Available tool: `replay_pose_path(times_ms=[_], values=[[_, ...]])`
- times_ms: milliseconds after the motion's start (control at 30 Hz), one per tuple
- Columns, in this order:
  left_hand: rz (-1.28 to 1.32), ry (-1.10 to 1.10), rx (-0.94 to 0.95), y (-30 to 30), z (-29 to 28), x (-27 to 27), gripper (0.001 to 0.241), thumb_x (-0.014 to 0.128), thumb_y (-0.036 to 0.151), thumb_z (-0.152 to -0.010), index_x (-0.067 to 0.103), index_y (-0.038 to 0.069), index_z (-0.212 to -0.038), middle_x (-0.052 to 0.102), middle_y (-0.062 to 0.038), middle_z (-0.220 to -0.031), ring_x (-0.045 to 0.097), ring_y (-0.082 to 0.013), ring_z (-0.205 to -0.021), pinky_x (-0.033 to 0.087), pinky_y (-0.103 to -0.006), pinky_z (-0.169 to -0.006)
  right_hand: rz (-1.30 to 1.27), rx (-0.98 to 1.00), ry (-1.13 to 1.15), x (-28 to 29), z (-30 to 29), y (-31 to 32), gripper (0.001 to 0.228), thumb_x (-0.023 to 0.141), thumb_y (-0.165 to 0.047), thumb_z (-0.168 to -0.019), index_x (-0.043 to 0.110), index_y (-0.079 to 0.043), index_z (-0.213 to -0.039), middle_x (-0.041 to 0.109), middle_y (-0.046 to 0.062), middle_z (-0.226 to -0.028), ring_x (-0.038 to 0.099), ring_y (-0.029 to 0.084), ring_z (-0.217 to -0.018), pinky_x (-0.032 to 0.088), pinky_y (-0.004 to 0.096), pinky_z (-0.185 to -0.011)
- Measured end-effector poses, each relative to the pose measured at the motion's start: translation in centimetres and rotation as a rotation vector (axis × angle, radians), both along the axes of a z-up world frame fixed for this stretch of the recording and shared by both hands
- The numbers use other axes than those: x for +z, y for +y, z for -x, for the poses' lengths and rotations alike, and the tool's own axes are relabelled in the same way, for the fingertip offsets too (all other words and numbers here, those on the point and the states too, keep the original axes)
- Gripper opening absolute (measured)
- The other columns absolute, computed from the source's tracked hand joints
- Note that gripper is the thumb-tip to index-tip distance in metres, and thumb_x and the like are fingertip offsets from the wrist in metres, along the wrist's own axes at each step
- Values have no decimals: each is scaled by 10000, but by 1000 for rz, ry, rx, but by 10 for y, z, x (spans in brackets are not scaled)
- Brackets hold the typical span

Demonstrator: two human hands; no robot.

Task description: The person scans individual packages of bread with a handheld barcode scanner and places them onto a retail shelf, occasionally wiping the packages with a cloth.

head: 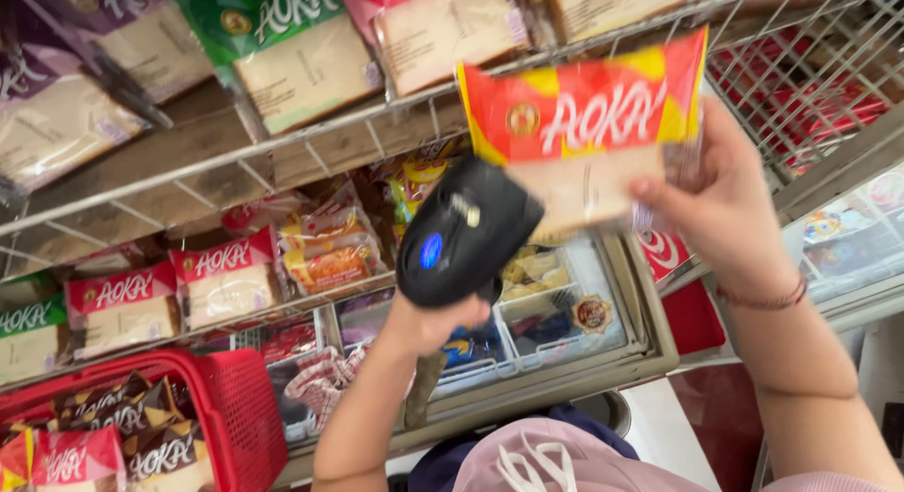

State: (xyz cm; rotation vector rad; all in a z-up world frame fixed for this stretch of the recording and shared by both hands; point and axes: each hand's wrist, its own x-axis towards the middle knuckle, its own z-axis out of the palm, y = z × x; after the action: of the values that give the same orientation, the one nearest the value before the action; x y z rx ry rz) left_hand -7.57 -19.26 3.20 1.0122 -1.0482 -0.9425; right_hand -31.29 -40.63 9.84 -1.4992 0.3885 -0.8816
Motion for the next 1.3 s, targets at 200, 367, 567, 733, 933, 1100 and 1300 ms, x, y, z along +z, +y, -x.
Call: replay_pose_path(times_ms=[200,367,567,733,933,1100,1300], values=[[1,-37,59,-84,-16,61,554,680,-96,-732,643,-1,-1277,685,-49,-913,672,-138,-752,579,-313,-685,305,256,-31,74,-9,-70,1097,723,106,-873,43,-130,-1701,567,101,-1517,583,192,-1393,540,355,-1080],[15,-33,59,-129,-17,100,587,652,-87,-733,563,-4,-1307,690,-55,-994,696,-140,-723,612,-323,-656,445,30,-5,85,-22,-112,1006,695,154,-908,102,-112,-1677,571,115,-1482,589,221,-1382,515,392,-1207],[-4,-166,37,-151,-9,123,650,652,-84,-740,525,-11,-1373,677,-71,-1018,671,-126,-755,599,-316,-664,648,-144,45,77,-29,-142,959,707,202,-899,154,-82,-1630,567,165,-1489,612,260,-1361,535,412,-1168],[-33,-268,18,-156,-12,138,646,638,-23,-699,524,-10,-1335,674,-60,-989,647,-121,-729,579,-308,-650,684,-152,213,79,-28,-160,978,757,122,-849,178,-48,-1619,630,172,-1375,663,253,-1224,560,379,-999],[-199,-302,-28,-165,-20,154,520,656,25,-705,571,-46,-1213,695,-73,-872,681,-143,-698,594,-318,-653,524,-102,335,76,-30,-168,739,732,32,-911,322,-18,-1523,677,162,-1157,690,212,-1066,582,335,-917],[-200,-453,15,-167,-16,170,507,656,92,-668,595,-30,-1156,711,-72,-815,689,-150,-674,584,-315,-651,531,-88,258,73,-37,-170,723,733,30,-886,327,9,-1484,686,152,-1174,691,201,-1073,575,322,-909],[-253,-662,20,-170,-23,175,326,680,164,-649,692,-17,-920,738,-85,-710,710,-149,-670,572,-309,-670,522,-111,398,73,-38,-179,640,775,-3,-848,367,37,-1339,713,158,-1089,722,212,-990,599,329,-839]])
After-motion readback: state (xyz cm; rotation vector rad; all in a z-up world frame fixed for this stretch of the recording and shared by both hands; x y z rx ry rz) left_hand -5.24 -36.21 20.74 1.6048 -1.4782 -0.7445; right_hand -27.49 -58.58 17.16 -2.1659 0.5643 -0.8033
